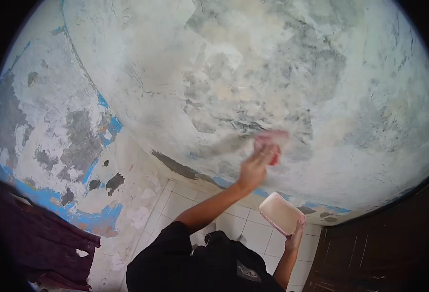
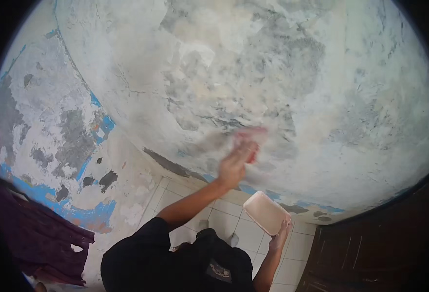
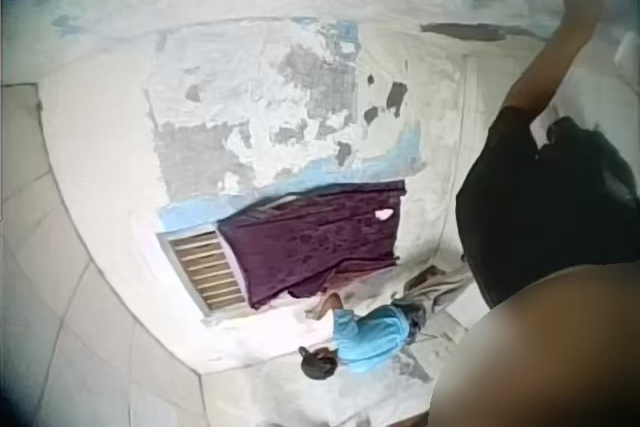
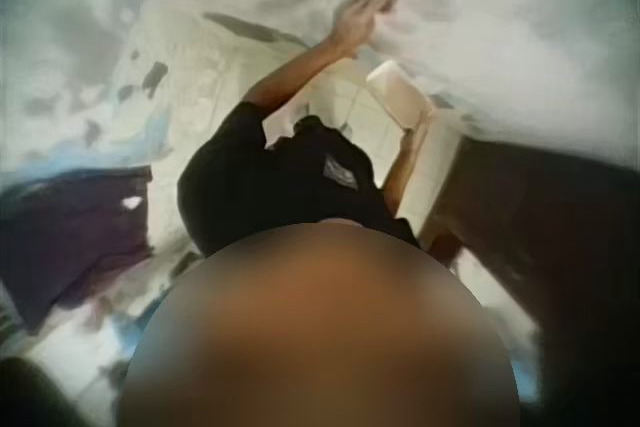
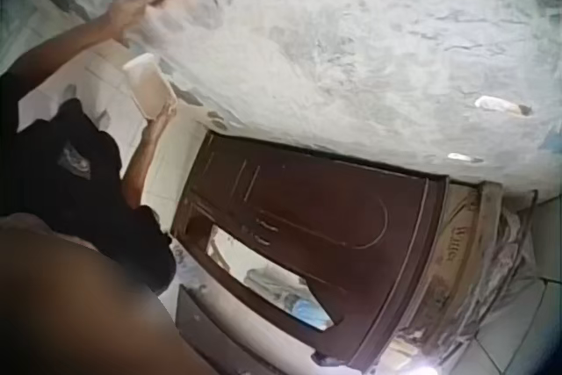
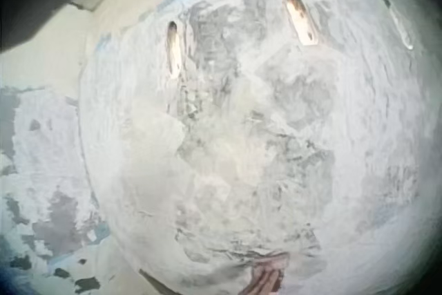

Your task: The person applies putty to a ceiling to repair peeling paint. The putty is applied using a scraper.

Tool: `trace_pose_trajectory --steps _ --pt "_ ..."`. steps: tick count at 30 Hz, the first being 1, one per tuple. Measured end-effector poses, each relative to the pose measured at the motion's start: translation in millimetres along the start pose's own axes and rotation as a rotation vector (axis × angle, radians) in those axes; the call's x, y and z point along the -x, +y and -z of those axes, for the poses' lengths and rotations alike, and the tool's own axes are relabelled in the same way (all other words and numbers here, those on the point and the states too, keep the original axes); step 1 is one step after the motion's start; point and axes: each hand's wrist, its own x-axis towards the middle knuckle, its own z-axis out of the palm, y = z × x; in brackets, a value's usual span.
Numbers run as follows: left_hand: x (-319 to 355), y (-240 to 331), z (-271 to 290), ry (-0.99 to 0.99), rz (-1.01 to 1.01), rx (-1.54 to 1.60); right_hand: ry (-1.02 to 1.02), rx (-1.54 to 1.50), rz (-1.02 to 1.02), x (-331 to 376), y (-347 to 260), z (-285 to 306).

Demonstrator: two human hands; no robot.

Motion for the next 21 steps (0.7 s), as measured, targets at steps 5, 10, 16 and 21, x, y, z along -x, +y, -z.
trace_pose_trajectory --steps 5,10,16,21 --pt "-113 -42 42 0.283 -0.057 -0.290 0.030 -0.005 0.025 0 -2 7" --pt "-64 -35 9 -0.059 -0.092 -0.311 0.029 -0.046 0.039 -8 -2 4" --pt "-15 -26 49 -0.038 0.156 0.060 -0.024 -0.034 0.039 -14 -6 -13" --pt "-148 -42 106 0.374 0.389 -0.108 -0.021 0.001 0.014 -15 -13 -29"
